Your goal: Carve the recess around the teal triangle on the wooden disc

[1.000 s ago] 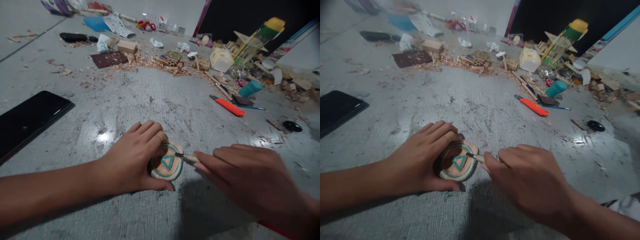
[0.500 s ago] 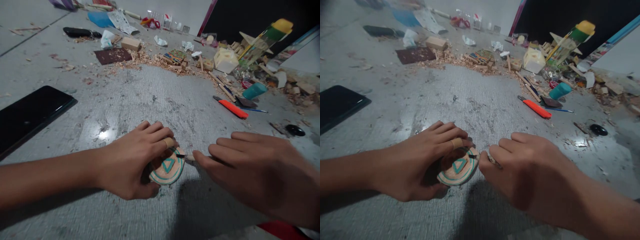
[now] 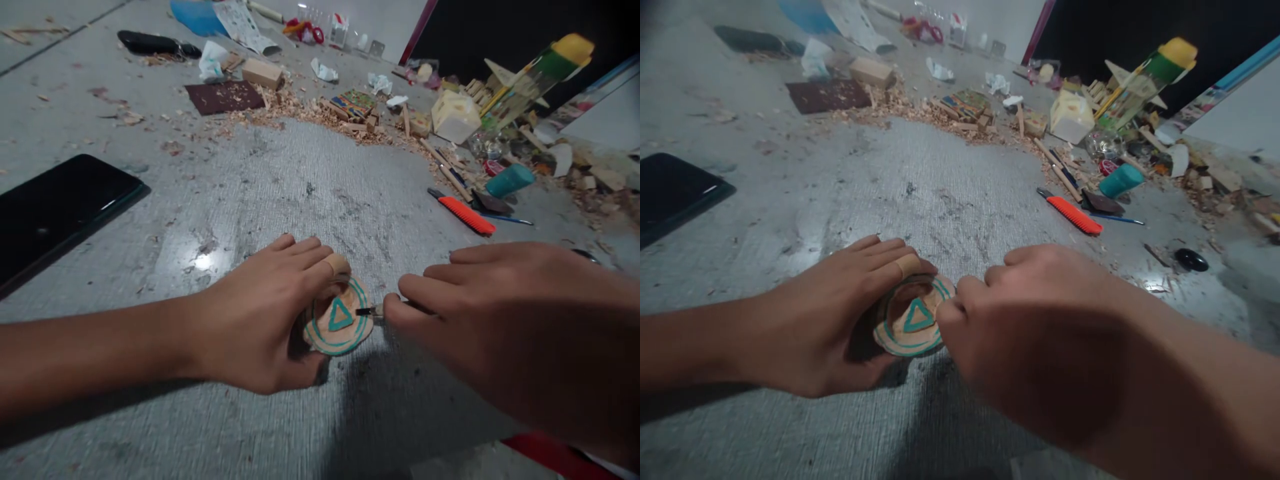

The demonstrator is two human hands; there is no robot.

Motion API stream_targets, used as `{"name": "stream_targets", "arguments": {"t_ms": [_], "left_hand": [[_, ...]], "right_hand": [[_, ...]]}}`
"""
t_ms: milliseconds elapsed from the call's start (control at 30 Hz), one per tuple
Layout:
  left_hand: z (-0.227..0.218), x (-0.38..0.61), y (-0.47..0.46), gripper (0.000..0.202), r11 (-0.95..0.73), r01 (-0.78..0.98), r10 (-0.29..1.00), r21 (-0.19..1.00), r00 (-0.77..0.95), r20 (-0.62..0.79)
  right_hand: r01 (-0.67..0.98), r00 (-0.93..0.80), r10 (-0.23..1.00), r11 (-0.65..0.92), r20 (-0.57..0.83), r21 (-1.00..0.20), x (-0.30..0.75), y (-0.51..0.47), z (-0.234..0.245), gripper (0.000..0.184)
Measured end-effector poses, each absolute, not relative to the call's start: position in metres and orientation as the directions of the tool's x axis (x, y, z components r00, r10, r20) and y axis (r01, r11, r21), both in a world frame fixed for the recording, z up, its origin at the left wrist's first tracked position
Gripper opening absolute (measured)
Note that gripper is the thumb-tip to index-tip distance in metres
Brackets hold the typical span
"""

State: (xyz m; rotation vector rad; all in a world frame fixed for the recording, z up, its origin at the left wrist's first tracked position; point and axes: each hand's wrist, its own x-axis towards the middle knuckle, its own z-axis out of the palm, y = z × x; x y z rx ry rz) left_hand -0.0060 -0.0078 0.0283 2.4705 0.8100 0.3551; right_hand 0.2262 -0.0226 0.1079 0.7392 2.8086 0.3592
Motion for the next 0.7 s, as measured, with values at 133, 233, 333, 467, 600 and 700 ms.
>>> {"name": "stream_targets", "arguments": {"t_ms": [133, 233, 333, 467, 600, 700], "left_hand": [[0.029, -0.005, -0.01, 0.063, -0.667, 0.485, 0.615, 0.566, 0.787, 0.052], [0.02, -0.002, -0.013, 0.078, -0.692, 0.516, 0.629, 0.505, 0.774, 0.07], [0.012, 0.002, -0.014, 0.08, -0.699, 0.531, 0.643, 0.48, 0.76, 0.095], [0.011, 0.003, -0.013, 0.061, -0.689, 0.507, 0.654, 0.518, 0.743, 0.143], [0.013, 0.003, -0.011, 0.057, -0.711, 0.473, 0.633, 0.52, 0.752, 0.181], [0.012, 0.002, -0.01, 0.059, -0.711, 0.449, 0.629, 0.541, 0.75, 0.203]], "right_hand": [[0.45, -0.862, 0.485, 0.867, -0.151, 0.213, 0.227, -0.022, 0.107, 0.01], [0.48, -0.844, 0.511, 0.854, -0.159, 0.2, 0.229, -0.024, 0.101, 0.013], [0.481, -0.842, 0.519, 0.846, -0.149, 0.228, 0.229, -0.026, 0.1, 0.01], [0.455, -0.87, 0.487, 0.854, -0.079, 0.255, 0.226, -0.025, 0.108, 0.011], [0.387, -0.897, 0.413, 0.906, -0.156, 0.171, 0.223, -0.015, 0.113, 0.022], [0.378, -0.896, 0.406, 0.91, -0.179, 0.172, 0.221, -0.007, 0.113, 0.023]]}}
